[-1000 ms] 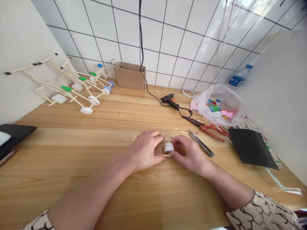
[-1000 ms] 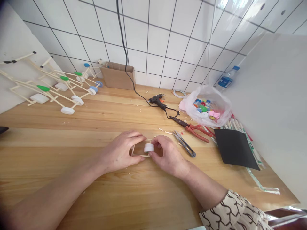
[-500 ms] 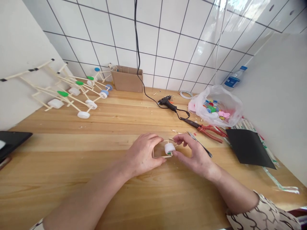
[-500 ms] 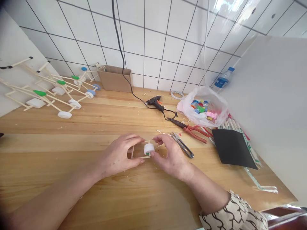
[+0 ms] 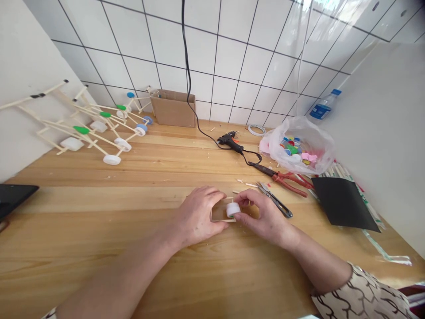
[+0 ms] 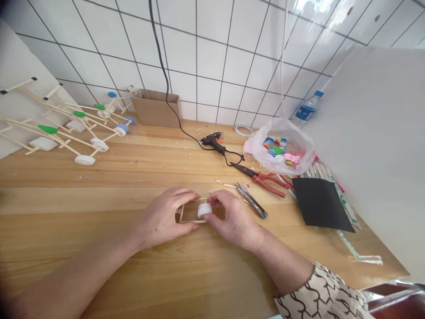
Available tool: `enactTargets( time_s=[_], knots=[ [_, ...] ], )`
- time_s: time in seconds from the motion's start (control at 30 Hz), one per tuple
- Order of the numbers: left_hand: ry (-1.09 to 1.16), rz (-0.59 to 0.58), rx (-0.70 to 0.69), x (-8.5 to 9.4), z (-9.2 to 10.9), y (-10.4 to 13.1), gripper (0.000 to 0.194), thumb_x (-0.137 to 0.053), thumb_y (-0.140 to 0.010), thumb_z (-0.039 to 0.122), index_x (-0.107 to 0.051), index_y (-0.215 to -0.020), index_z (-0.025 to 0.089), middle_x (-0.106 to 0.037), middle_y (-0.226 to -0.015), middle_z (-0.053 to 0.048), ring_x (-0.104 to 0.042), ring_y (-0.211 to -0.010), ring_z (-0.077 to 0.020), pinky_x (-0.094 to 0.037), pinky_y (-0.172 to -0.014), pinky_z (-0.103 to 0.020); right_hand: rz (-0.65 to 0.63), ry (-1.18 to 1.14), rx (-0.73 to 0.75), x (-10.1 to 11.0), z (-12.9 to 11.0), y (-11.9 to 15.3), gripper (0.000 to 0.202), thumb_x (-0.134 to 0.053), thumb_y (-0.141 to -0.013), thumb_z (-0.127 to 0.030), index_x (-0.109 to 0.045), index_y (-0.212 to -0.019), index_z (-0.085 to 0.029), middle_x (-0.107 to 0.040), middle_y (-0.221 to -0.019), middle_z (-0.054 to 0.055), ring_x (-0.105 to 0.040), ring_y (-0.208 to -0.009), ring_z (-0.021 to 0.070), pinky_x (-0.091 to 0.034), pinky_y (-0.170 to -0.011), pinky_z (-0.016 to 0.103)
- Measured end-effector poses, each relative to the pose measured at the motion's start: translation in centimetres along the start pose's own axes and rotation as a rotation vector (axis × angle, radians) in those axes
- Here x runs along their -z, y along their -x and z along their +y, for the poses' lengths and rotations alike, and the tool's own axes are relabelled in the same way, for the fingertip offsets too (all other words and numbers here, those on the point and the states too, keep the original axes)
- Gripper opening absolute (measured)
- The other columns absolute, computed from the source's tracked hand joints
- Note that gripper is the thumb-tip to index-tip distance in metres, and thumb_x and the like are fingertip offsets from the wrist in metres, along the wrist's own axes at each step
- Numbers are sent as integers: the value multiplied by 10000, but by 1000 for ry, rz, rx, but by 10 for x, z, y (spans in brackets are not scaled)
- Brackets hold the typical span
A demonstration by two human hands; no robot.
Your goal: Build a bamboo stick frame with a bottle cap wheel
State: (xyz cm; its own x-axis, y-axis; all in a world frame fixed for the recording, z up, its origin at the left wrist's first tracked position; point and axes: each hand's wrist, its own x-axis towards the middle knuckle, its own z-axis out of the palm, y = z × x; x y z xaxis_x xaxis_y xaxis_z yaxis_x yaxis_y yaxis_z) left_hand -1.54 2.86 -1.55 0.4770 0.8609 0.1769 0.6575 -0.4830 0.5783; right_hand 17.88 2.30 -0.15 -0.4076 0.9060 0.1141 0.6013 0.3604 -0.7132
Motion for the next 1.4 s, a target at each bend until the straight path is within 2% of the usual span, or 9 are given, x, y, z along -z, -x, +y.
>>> enactTargets(
  time_s=[0.17,0.3,0.47,0.63,0.77,0.93,1.2,1.4],
  knots=[
    [41,23,35,-1,1,1,398,-723,-617,226,-581,-985,171,-660,-1013,-74,-601,-952,-256,-476,-836,-381,-3,8,8,0,-1,-1,121,-621,-751,-177,-584,-865,-168,-618,-810,48,-564,-758,174,-472,-713,324],
    [56,47,53,-1,1,2,288,-732,-595,185,-547,-816,199,-641,-847,-11,-606,-801,-212,-476,-727,-334,-12,22,8,0,-2,-1,118,-618,-752,-164,-583,-865,-168,-607,-801,43,-556,-750,171,-464,-702,316],
    [87,-3,-46,-2,-2,2,150,-701,-640,138,-567,-599,191,-637,-954,-19,-597,-900,-209,-446,-794,-334,-12,37,18,-2,-1,0,112,-607,-747,-145,-571,-851,-165,-596,-795,41,-545,-739,170,-454,-692,317],
    [90,-46,-71,-2,-2,2,115,-669,-701,147,-659,-602,205,-629,-1029,-47,-582,-1013,-236,-423,-870,-372,-17,22,17,-3,1,1,115,-601,-759,-151,-572,-869,-168,-594,-819,41,-545,-752,169,-454,-693,312],
    [118,-82,-36,3,2,2,105,-690,-700,157,-687,-610,211,-633,-1043,-49,-577,-1046,-244,-426,-899,-380,-14,22,31,-4,2,1,111,-605,-759,-148,-568,-860,-172,-593,-813,36,-545,-754,166,-454,-694,307],
    [189,-107,21,7,4,2,74,-699,-708,182,-705,-642,214,-628,-1080,-58,-583,-1054,-244,-477,-859,-348,-20,25,44,-4,3,1,109,-612,-765,-161,-563,-863,-167,-589,-810,37,-545,-750,168,-458,-695,315],
    [189,-66,11,6,3,2,84,-718,-683,164,-672,-627,206,-644,-1069,-52,-599,-1027,-243,-483,-866,-381,-11,44,54,-4,1,0,113,-614,-766,-160,-564,-865,-180,-591,-804,30,-557,-734,162,-470,-679,302],
    [196,-74,12,6,4,2,103,-709,-690,165,-654,-612,206,-635,-1066,-50,-599,-1010,-240,-502,-806,-361,3,59,67,-4,1,0,111,-614,-758,-151,-559,-848,-186,-596,-792,27,-558,-727,160,-471,-675,302]
  ],
)
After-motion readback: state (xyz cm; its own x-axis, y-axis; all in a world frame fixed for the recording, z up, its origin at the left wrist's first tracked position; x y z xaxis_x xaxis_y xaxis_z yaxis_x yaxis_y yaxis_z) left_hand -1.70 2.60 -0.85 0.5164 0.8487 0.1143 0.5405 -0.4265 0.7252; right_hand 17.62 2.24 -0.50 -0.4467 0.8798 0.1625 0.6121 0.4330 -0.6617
